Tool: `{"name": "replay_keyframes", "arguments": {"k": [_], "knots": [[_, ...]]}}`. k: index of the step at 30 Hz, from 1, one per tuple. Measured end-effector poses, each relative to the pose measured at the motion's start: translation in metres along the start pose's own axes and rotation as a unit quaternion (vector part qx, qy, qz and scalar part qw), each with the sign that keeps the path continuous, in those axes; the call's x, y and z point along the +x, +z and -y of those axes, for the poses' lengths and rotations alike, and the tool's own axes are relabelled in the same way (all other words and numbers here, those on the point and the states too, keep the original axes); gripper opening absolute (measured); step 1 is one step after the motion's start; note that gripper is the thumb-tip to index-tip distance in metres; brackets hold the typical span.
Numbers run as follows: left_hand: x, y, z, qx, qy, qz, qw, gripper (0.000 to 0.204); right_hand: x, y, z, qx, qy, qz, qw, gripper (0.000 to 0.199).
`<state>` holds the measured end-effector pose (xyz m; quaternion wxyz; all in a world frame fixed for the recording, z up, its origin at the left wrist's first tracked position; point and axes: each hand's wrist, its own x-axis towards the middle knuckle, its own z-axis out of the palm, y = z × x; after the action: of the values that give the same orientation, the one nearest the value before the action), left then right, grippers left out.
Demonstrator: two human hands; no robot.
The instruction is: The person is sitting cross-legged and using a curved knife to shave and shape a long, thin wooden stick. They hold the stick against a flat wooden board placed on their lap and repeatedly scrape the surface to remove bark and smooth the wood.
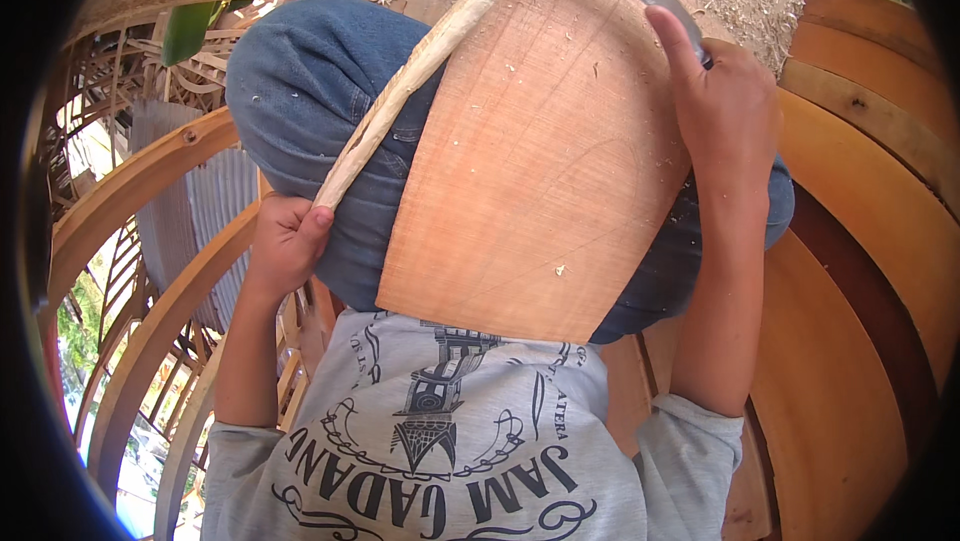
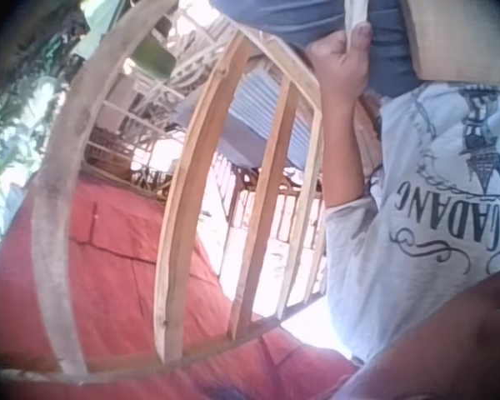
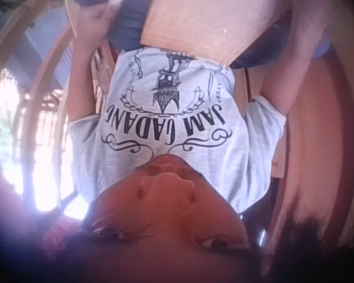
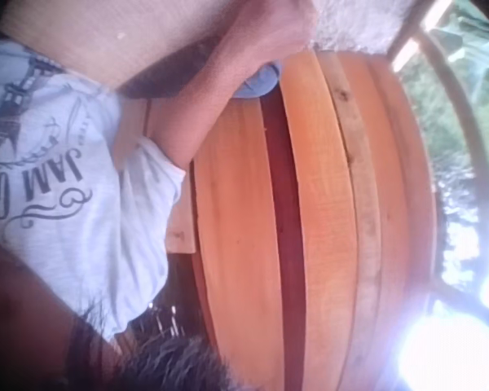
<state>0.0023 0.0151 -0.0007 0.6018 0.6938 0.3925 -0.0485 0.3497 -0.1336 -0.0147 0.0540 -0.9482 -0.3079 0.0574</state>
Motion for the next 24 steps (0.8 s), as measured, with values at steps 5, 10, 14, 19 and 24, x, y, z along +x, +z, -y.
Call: {"name": "replay_keyframes", "arguments": {"k": [5,10,14,19,24], "knots": [[-0.003,0.003,-0.011,-0.001,-0.031,-0.007,0.999,0.055,0.018,-0.004,-0.088,0.131,0.105,0.007,0.986,0.073],[0.003,-0.002,-0.004,0.021,-0.056,0.015,0.998,0.055,-0.039,-0.022,0.035,0.151,-0.035,0.050,0.987,0.069],[0.002,0.002,-0.011,0.012,-0.065,-0.002,0.998,0.055,-0.032,-0.011,0.060,0.105,-0.116,0.076,0.985,0.067],[0.002,0.005,-0.020,0.026,-0.068,-0.004,0.997,0.054,0.007,-0.005,0.026,0.028,-0.019,0.068,0.997,0.079],[0.002,0.007,-0.017,0.008,-0.063,-0.014,0.998,0.054,0.008,-0.006,0.033,0.011,-0.026,0.043,0.999,0.079]]}}
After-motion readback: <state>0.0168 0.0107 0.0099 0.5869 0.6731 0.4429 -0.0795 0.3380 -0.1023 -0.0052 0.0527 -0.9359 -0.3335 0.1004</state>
